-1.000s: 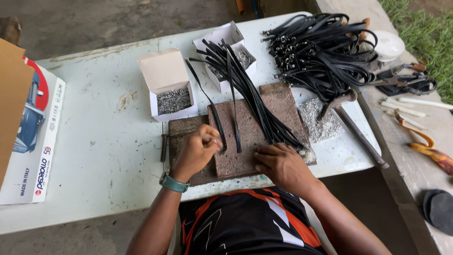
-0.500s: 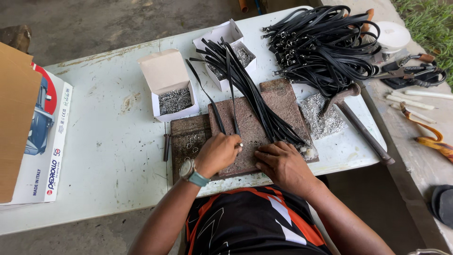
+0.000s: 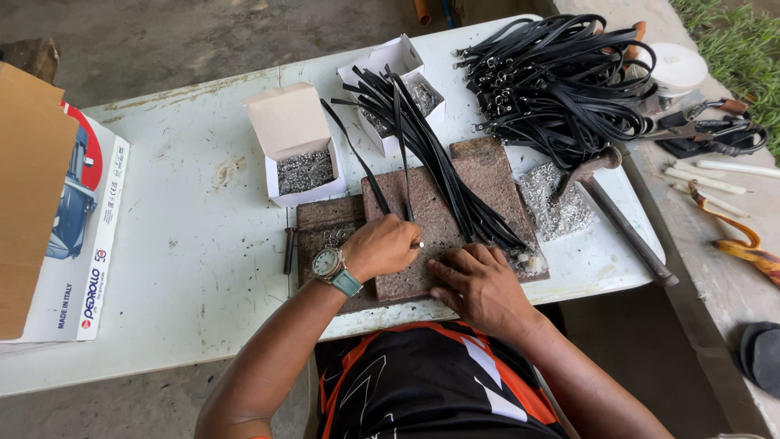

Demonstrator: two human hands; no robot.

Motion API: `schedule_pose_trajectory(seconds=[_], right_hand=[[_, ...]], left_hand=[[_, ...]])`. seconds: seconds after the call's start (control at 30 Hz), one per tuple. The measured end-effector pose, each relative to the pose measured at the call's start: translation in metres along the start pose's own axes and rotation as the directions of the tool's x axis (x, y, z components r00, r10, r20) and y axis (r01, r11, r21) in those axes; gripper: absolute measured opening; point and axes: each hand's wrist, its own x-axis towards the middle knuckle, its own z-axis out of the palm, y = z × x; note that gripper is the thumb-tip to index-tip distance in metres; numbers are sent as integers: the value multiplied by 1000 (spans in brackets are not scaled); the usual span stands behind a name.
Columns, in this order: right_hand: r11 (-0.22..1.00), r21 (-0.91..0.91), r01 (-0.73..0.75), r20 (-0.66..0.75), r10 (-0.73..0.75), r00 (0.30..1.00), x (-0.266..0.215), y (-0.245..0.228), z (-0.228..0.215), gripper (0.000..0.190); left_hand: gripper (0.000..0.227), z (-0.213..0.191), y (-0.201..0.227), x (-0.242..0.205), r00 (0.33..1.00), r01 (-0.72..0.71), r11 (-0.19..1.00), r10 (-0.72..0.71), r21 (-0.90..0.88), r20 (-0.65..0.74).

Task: The person repeatedly picks up black shoe laces, inserts metal aglets, and uses a hammer to secure them onto a wooden block. The person then places the finished laces into a pile on the table.

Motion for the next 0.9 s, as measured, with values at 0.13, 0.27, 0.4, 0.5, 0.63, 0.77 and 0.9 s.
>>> schedule_pose_trajectory(seconds=[0.13, 0.27, 0.4, 0.5, 0.63, 0.77, 0.9], right_hand=[[995, -101, 6, 18, -4, 1000, 5, -6, 2, 56], [985, -156, -79, 196, 110, 974, 18, -12, 4, 65], [978, -190, -86, 205, 125, 971, 24, -18, 3, 63], [974, -203, -104, 249, 154, 956, 25, -18, 3, 64], [980, -173, -102, 211, 138, 968, 21, -17, 5, 63], [982, -169, -86, 158, 113, 981, 24, -18, 3, 61], [981, -166, -96, 228, 133, 964, 27, -17, -2, 61]], left_hand=[[31, -13, -7, 16, 966, 148, 976, -108, -159, 235], [24, -24, -12, 24, 960, 153, 959, -87, -238, 267], [28, -30, -18, 21, 937, 232, 905, -110, -357, 331], [34, -31, -35, 11, 960, 271, 786, -182, -555, 210], [23, -9, -54, 0, 998, 21, 430, -66, -903, -9], [12, 17, -53, -4, 946, -263, 378, -80, -887, -315], [9, 30, -36, -6, 919, -241, 562, -132, -792, -373]])
